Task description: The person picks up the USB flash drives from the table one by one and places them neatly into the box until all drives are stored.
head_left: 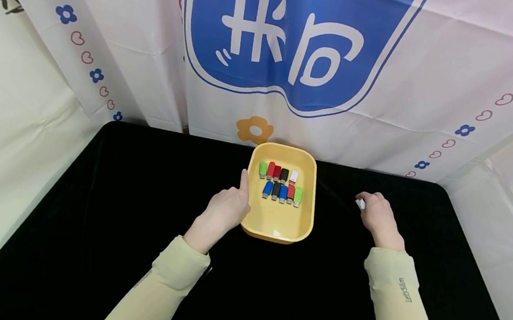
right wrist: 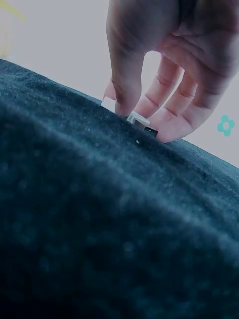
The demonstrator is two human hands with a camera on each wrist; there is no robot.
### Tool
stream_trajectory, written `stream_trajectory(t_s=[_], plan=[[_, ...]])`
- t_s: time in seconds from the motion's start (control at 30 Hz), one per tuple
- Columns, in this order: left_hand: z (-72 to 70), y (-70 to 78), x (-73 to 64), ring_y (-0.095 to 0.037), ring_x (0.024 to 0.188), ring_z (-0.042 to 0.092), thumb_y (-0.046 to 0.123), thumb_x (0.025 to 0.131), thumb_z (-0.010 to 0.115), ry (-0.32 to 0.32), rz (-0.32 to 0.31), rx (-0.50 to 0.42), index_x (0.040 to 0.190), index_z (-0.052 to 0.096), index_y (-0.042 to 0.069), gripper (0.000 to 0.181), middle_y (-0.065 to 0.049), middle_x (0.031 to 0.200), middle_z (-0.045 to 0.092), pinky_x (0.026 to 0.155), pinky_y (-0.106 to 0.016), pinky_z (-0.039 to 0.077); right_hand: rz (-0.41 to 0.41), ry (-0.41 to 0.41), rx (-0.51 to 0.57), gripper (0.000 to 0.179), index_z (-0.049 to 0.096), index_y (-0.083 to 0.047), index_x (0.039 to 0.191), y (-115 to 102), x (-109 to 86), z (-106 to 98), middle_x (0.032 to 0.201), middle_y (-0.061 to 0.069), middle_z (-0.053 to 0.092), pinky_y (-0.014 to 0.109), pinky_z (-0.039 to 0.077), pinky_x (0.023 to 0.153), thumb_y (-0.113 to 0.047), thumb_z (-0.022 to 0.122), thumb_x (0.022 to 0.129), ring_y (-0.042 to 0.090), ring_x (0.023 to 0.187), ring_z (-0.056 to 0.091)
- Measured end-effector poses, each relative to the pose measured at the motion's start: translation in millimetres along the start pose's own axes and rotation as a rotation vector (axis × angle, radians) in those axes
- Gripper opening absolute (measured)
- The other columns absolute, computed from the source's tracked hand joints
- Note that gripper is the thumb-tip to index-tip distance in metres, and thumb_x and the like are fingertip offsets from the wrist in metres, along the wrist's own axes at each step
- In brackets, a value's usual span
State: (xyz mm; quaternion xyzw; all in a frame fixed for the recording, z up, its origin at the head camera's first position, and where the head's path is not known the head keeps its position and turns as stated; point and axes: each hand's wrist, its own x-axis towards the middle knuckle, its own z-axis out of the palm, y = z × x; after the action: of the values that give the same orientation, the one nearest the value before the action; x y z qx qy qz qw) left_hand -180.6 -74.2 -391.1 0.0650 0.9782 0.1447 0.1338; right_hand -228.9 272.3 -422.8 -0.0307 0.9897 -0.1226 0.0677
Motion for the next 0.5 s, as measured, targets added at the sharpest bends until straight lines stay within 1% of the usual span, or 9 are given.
stream_trajectory(t_s=[0.1,0.2,0.4,0.5], plan=[[-0.1,-0.2,-0.2,-0.012,0.044,0.045,0.013,0.098,0.058,-0.001,-0.001,-0.002,0.158,0.003,-0.004,0.084,-0.002,0.058,0.053,0.041,-0.02,0.032,0.002,-0.004,0.019,0.036,0.059,0.006,0.126,-0.3,-0.1,-0.9,0.122,0.036,0.056,0.057,0.048,0.09,0.008,0.052,0.09,0.046,0.105,0.057],[-0.5,-0.3,-0.3,-0.012,0.044,0.045,0.013,0.098,0.058,-0.005,-0.004,-0.003,0.158,0.002,-0.004,0.084,-0.002,0.058,0.053,0.041,-0.02,0.032,0.022,-0.024,0.042,0.037,0.057,0.006,0.128,-0.2,0.2,-1.8,0.123,0.036,0.054,0.057,0.048,0.09,0.006,0.052,0.091,0.045,0.106,0.056],[-1.2,-0.6,-0.7,-0.012,0.045,0.045,0.014,0.098,0.059,-0.009,-0.012,-0.006,0.159,0.002,-0.004,0.084,-0.002,0.059,0.053,0.042,-0.021,0.032,0.066,-0.061,0.097,0.039,0.05,0.003,0.133,-0.9,0.9,-4.2,0.127,0.037,0.054,0.054,0.051,0.081,0.001,0.052,0.094,0.043,0.102,0.058],[-1.3,-0.4,-1.0,-0.012,0.045,0.045,0.013,0.098,0.059,-0.003,-0.008,-0.003,0.158,0.003,-0.004,0.084,-0.002,0.059,0.053,0.043,-0.02,0.032,0.073,-0.073,0.114,0.039,0.048,0.001,0.134,-1.5,0.6,-4.7,0.127,0.036,0.054,0.053,0.051,0.079,0.0,0.052,0.095,0.042,0.101,0.059]])
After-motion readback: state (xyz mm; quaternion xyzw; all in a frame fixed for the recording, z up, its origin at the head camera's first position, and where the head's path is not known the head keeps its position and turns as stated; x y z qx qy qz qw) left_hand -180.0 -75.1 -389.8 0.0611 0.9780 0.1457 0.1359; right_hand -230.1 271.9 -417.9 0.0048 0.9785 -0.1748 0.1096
